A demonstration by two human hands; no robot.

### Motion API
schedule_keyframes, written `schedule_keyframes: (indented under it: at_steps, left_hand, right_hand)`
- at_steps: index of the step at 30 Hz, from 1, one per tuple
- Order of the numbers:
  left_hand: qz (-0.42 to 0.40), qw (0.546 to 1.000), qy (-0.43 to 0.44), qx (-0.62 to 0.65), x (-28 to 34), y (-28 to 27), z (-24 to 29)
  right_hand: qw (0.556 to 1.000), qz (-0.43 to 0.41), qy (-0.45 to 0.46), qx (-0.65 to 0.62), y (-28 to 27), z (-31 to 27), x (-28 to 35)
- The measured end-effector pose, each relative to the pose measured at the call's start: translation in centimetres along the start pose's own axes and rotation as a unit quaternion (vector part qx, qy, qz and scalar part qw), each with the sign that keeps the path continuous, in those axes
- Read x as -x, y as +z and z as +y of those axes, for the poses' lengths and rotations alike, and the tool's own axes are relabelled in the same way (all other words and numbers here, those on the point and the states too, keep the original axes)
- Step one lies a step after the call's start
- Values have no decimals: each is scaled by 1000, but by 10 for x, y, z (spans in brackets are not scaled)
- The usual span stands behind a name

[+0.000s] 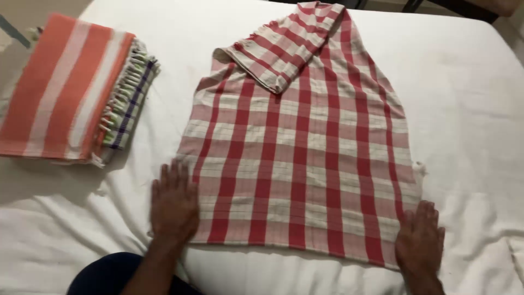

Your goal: The person unfolds a red and white checkered cloth on a white bed, smooths it out, and folds it in half multiple times. The person repeatedly smooths the cloth with both hands after each fold to create a neat, compact stack.

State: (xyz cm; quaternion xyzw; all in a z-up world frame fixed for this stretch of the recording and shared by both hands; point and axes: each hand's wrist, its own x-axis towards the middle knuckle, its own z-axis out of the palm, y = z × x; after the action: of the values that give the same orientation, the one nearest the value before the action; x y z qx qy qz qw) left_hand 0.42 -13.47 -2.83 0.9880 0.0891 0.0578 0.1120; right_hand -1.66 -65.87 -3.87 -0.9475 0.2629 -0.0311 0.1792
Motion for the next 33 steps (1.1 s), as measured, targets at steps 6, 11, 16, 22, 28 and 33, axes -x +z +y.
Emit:
schedule_keyframes:
  at_steps: [6,11,16,22,28,33]
  left_hand:
    - [5,997,-34,-72,-4,0,0]
    - [-81,991,-109,15,11,-20,52]
    - [-17,950,310,40,28,10,131]
    - [-99,962,255,19,24,53,184]
    - [127,945,301,-8,23,64,134]
    - [-185,972,143,14,-3,-5,140]
  right_hand:
    - [999,34,-5,6,6,17,-11]
    - [995,29,-58,75,3,-25,18]
    - [877,94,-471,17,41,-99,63]
    - [889,-23,-456,36,60,-135,70]
    - [951,-81,-295,42,41,-121,54]
    - [952,-29,-296,66,57,-100,37]
